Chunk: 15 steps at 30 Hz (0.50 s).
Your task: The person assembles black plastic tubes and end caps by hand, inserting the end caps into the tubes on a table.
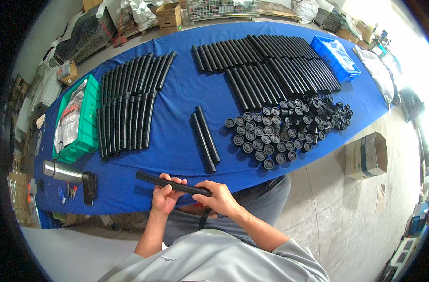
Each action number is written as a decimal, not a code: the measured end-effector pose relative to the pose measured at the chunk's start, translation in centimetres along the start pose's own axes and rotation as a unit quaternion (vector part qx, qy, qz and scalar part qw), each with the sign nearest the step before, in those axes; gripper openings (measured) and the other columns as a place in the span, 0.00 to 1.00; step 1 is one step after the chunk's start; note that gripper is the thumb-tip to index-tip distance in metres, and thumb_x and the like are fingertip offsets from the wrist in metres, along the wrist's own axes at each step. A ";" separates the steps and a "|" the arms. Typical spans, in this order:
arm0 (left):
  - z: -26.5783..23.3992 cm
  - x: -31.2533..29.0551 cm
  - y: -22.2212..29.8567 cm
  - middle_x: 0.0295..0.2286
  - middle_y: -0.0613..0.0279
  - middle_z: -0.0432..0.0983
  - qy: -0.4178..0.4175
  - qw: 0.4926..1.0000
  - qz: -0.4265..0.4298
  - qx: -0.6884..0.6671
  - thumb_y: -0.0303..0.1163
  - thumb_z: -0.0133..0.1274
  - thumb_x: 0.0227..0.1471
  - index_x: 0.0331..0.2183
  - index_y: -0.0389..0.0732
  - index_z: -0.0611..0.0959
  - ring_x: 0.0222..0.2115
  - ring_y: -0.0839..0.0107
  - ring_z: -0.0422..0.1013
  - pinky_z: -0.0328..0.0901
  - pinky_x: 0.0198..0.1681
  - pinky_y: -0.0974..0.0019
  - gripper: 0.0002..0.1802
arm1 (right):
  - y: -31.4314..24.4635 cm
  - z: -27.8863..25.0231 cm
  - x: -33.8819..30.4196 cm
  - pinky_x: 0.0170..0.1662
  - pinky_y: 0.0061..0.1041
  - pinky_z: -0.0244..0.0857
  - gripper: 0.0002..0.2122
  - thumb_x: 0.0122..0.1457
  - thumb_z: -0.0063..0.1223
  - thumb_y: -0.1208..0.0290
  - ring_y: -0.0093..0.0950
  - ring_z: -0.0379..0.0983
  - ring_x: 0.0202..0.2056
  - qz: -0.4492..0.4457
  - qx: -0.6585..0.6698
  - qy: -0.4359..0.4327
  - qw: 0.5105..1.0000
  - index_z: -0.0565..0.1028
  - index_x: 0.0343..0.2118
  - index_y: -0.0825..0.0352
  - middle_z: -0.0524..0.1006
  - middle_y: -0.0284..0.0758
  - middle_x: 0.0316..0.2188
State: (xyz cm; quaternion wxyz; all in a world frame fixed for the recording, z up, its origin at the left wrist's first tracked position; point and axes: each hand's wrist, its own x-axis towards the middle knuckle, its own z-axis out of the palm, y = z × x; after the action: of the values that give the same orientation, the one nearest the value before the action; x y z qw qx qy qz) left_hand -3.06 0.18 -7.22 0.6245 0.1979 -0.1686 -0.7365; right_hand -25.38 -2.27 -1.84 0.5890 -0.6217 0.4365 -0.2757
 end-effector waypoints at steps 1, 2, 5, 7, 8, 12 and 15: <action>0.0 -0.1 0.0 0.42 0.43 0.77 0.000 1.000 -0.001 0.000 0.21 0.56 0.53 0.43 0.41 0.73 0.50 0.46 0.72 0.74 0.50 0.46 0.15 | 0.0 0.0 0.1 0.28 0.20 0.70 0.16 0.58 0.62 0.70 0.17 0.74 0.23 0.049 0.015 -0.007 0.999 0.75 0.47 0.72 0.78 0.30 0.23; -0.1 -0.1 0.0 0.42 0.43 0.77 -0.005 1.000 0.001 0.006 0.21 0.57 0.53 0.42 0.41 0.73 0.50 0.46 0.72 0.74 0.50 0.46 0.15 | 0.1 0.0 0.1 0.28 0.20 0.70 0.16 0.58 0.62 0.70 0.17 0.74 0.23 0.049 0.016 -0.005 0.999 0.75 0.47 0.72 0.78 0.30 0.23; 0.1 0.0 -0.1 0.42 0.43 0.77 -0.005 1.000 -0.002 0.006 0.20 0.57 0.52 0.41 0.41 0.73 0.50 0.46 0.72 0.74 0.50 0.46 0.15 | 0.6 0.0 0.0 0.28 0.19 0.70 0.16 0.57 0.63 0.69 0.16 0.73 0.24 0.092 0.075 -0.013 0.993 0.77 0.46 0.72 0.77 0.30 0.22; 0.2 0.0 0.0 0.42 0.43 0.77 0.000 1.000 -0.006 0.002 0.20 0.58 0.51 0.41 0.41 0.73 0.50 0.46 0.72 0.73 0.50 0.46 0.15 | 0.4 0.3 -0.3 0.28 0.19 0.70 0.15 0.57 0.62 0.70 0.16 0.74 0.24 0.087 0.083 0.001 0.993 0.77 0.45 0.72 0.77 0.29 0.22; 0.2 0.0 0.0 0.42 0.43 0.77 0.001 1.000 -0.004 0.001 0.20 0.58 0.52 0.41 0.41 0.73 0.50 0.46 0.72 0.73 0.51 0.46 0.15 | 0.3 0.3 -0.3 0.28 0.19 0.70 0.15 0.57 0.62 0.70 0.16 0.74 0.24 0.087 0.084 0.001 0.993 0.77 0.45 0.72 0.77 0.29 0.22; 0.4 -0.1 0.0 0.41 0.44 0.77 0.003 1.000 -0.003 0.005 0.21 0.58 0.52 0.41 0.41 0.73 0.50 0.47 0.72 0.73 0.51 0.46 0.15 | 0.3 0.4 -0.2 0.28 0.19 0.71 0.15 0.57 0.62 0.69 0.16 0.74 0.24 0.090 0.062 0.001 0.994 0.77 0.45 0.72 0.78 0.30 0.22; 0.1 -0.1 0.0 0.41 0.44 0.77 -0.005 1.000 -0.005 0.006 0.21 0.58 0.52 0.41 0.41 0.73 0.50 0.47 0.72 0.74 0.51 0.47 0.15 | 0.0 0.4 -0.3 0.28 0.19 0.71 0.15 0.57 0.62 0.69 0.17 0.74 0.24 0.090 0.060 0.005 0.994 0.77 0.45 0.72 0.78 0.30 0.22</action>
State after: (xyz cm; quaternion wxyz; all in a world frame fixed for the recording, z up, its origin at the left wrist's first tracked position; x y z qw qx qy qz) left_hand -3.10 0.29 -7.09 0.6190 0.1991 -0.1752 -0.7392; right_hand -25.20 -1.77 -1.88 0.6456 -0.5419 0.4764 -0.2502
